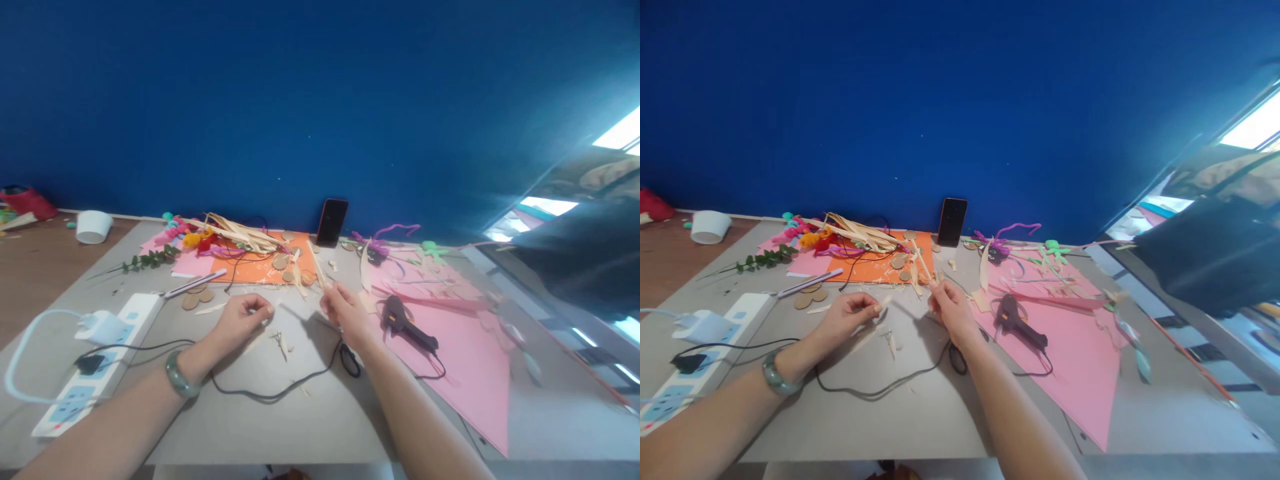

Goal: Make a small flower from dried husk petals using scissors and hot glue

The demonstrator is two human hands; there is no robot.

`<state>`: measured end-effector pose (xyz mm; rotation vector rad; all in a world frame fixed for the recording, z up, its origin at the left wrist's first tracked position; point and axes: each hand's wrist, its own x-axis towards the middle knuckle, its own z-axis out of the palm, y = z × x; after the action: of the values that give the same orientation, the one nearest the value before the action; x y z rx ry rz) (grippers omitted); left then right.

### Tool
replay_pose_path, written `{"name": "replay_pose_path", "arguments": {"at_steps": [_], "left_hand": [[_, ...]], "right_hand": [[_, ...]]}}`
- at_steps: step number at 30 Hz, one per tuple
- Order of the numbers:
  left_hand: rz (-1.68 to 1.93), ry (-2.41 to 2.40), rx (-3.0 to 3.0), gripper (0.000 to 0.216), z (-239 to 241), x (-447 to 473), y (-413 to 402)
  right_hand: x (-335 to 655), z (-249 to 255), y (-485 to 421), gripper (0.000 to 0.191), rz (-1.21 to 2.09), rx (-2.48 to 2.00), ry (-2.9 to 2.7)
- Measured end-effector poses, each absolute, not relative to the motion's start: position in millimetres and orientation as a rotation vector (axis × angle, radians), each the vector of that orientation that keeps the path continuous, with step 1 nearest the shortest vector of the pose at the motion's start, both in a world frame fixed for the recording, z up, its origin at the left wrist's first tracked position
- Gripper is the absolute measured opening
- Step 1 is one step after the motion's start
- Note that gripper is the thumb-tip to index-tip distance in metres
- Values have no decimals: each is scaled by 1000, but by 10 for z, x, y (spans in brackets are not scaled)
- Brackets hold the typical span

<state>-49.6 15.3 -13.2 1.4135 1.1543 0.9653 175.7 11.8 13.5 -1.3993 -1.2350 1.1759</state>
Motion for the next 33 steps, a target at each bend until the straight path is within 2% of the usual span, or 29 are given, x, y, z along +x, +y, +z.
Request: {"name": "replay_pose_path", "arguments": {"at_steps": [4, 9, 12, 21, 28, 33], "left_hand": [[933, 1263, 1589, 23, -227, -597, 286], [809, 1377, 1848, 20, -283, -693, 392], [745, 1459, 1973, 18, -255, -707, 409], [563, 1617, 2112, 18, -218, -713, 405], [564, 1731, 2128, 14, -168, -744, 398], [761, 1728, 2062, 15, -194, -722, 366]], "right_hand": [[1826, -10, 233, 34, 660, -1605, -1636], [1691, -148, 277, 18, 365, -1879, -2003], [1622, -158, 286, 15, 268, -1951, -2055], [1640, -184, 295, 15, 261, -1914, -2019], [1637, -131, 212, 16, 460, -1741, -1868], [1586, -91, 115, 19, 635, -1619, -1754]]}}
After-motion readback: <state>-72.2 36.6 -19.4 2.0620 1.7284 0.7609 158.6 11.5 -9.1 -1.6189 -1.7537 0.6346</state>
